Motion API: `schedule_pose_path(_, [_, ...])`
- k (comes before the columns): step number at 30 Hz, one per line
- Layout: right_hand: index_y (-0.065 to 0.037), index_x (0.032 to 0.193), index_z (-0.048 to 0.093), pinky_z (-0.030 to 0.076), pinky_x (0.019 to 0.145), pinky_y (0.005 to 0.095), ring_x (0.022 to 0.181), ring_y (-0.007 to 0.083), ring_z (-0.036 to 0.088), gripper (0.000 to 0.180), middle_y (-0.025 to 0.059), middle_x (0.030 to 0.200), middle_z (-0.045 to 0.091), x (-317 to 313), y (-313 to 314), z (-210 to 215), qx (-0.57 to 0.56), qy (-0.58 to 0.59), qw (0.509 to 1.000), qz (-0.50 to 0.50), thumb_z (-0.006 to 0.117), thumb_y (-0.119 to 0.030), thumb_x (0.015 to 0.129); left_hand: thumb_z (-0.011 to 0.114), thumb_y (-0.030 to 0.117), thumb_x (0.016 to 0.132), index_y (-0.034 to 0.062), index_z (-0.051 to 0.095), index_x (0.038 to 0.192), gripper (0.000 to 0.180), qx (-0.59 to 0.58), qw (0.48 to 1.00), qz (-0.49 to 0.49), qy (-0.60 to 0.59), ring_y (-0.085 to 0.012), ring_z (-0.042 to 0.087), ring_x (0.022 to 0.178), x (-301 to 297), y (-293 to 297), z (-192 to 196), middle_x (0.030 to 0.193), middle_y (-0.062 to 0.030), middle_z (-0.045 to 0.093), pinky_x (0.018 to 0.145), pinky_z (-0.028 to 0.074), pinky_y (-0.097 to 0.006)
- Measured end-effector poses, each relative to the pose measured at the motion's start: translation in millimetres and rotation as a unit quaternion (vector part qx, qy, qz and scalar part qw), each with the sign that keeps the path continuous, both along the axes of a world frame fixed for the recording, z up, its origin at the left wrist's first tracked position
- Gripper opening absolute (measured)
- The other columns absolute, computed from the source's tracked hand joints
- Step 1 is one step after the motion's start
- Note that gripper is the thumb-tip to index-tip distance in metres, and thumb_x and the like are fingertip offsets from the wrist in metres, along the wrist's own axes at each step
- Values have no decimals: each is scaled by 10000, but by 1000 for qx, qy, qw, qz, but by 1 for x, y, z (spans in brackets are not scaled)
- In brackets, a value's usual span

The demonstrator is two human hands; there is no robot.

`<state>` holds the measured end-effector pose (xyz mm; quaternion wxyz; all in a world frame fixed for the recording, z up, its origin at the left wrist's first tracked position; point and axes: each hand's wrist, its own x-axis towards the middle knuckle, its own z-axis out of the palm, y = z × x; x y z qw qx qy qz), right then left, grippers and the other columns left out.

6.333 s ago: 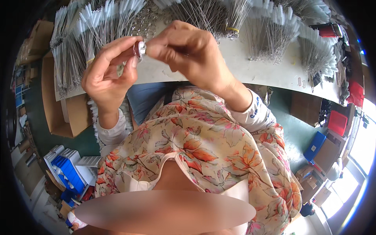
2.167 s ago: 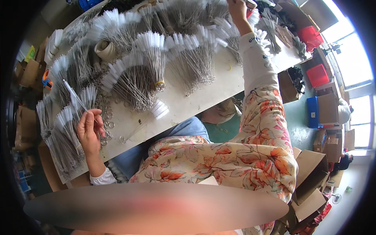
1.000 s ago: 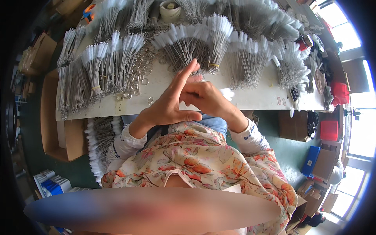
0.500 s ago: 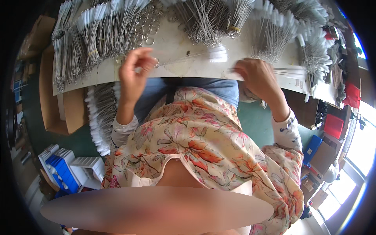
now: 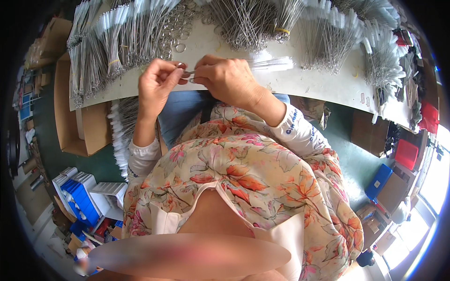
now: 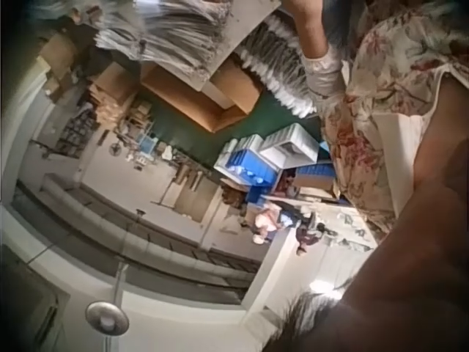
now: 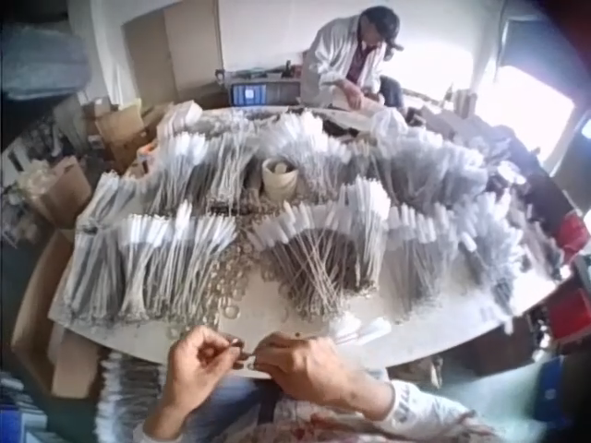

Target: The recorder is assembling small cleaning brushes by manually attaching multiple brush stems to a metal ring.

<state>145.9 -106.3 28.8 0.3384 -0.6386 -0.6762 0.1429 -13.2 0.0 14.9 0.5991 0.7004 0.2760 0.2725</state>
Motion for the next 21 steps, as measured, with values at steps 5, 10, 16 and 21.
schedule_pose_path(5, [-22,835,637,436,538,251,600,117,550,87,34,784,608,6,-1,18,-56,200,976,72,611,-103,816,580,0,826,-21,622,878,70,41,991,-104,-77,-99,596,752,-5,14,33,993,-110,598,668,539,-228])
schedule_pose_path(10, [5,861,629,392,514,198,600,47,485,146,8,788,594,15,-9,46,-234,379,893,59,577,-131,862,564,-39,808,-12,630,948,157,54,978,-187,-74,-107,607,800,-5,20,59,1008,-112,593,701,536,-217])
schedule_pose_path(16, [-35,890,648,378,470,177,523,37,473,161,-12,696,603,12,-9,35,-219,515,828,48,592,-183,858,543,-115,751,-49,602,957,225,62,983,-126,-118,-171,627,817,6,6,56,1014,-160,603,712,535,-257])
schedule_pose_path(21, [-17,874,640,369,478,175,538,41,468,181,-15,678,569,11,1,58,-138,608,782,-15,649,-189,821,619,-119,703,-37,614,965,274,197,968,-25,-154,-177,651,816,15,-5,60,944,-117,633,726,542,-250])
